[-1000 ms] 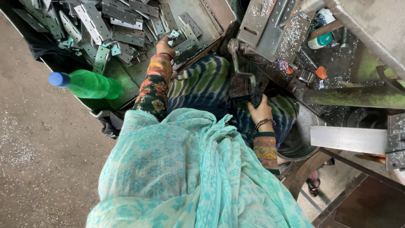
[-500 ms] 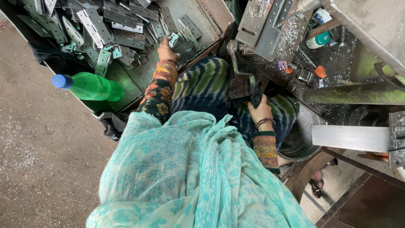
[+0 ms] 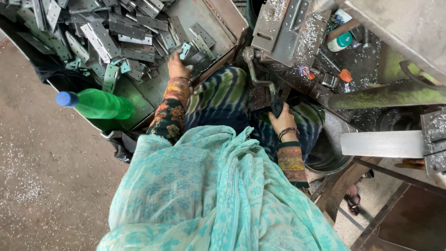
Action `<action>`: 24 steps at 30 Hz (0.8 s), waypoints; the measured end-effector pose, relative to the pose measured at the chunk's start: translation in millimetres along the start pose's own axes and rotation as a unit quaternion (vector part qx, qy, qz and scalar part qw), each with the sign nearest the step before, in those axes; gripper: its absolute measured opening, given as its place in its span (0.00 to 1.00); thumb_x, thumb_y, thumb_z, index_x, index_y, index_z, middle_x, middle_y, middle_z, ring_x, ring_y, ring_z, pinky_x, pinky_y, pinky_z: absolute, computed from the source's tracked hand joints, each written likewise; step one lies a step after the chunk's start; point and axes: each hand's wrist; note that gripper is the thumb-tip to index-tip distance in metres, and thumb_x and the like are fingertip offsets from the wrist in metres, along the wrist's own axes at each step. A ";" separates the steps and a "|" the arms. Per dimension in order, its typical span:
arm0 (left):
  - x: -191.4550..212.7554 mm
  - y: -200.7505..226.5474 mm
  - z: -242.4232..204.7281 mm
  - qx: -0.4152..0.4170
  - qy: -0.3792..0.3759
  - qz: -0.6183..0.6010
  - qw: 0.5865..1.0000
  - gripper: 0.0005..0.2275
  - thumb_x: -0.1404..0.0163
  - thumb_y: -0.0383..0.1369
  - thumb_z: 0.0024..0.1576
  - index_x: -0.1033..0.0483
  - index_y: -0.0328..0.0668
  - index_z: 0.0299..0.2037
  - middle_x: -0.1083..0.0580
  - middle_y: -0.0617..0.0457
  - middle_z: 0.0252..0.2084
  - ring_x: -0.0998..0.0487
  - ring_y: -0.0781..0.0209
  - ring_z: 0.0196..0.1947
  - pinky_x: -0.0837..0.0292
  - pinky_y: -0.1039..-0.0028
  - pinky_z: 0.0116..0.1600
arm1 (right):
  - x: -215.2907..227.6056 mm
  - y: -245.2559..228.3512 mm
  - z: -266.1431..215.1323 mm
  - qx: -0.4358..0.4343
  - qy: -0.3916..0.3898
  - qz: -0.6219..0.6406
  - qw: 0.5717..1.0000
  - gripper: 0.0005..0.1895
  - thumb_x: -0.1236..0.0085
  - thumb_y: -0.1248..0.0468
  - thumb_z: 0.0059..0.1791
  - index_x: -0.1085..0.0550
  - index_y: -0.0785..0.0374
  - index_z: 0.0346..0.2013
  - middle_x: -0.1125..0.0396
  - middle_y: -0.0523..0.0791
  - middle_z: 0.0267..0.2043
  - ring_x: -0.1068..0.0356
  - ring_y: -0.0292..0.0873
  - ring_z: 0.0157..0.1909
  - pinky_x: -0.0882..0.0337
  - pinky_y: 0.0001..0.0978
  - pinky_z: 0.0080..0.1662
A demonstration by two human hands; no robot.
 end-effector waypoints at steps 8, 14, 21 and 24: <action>30.4 78.3 10.3 -0.100 0.034 -0.104 0.989 0.28 0.41 0.20 0.44 0.31 0.36 0.59 0.28 0.38 0.49 0.25 0.35 0.48 0.26 0.56 0.52 | 5.1 -4.8 -2.5 -0.009 -0.015 -0.008 1.000 0.46 0.40 0.46 0.47 0.47 0.59 0.74 0.28 0.63 0.50 0.26 0.64 0.51 0.26 0.52 0.52; 97.6 235.4 -6.5 -0.337 0.019 -0.133 0.932 0.26 0.42 0.20 0.42 0.32 0.32 0.54 0.32 0.36 0.45 0.29 0.33 0.46 0.29 0.54 0.49 | 8.6 -9.7 -7.3 -0.023 -0.030 -0.015 0.999 0.45 0.41 0.46 0.47 0.47 0.57 0.74 0.27 0.61 0.50 0.27 0.64 0.53 0.26 0.54 0.54; 47.6 352.9 -57.8 -0.586 -0.039 0.039 0.809 0.16 0.52 0.28 0.56 0.25 0.46 0.55 0.31 0.52 0.46 0.30 0.49 0.49 0.30 0.61 0.52 | 4.0 -3.1 -3.3 -0.021 -0.028 -0.005 0.999 0.47 0.40 0.45 0.47 0.49 0.59 0.74 0.28 0.62 0.51 0.27 0.65 0.53 0.27 0.55 0.54; 4.5 353.0 -81.9 -0.613 -0.096 0.111 0.776 0.17 0.52 0.30 0.55 0.26 0.46 0.55 0.30 0.53 0.53 0.31 0.51 0.53 0.31 0.59 0.53 | 0.5 -3.0 -4.6 -0.030 -0.021 0.000 0.999 0.48 0.40 0.47 0.46 0.49 0.57 0.74 0.28 0.62 0.50 0.27 0.65 0.53 0.26 0.56 0.53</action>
Point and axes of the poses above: each hand's wrist, its own z-axis towards the middle knuckle, its own x-axis out of the back of the hand, y = z × x
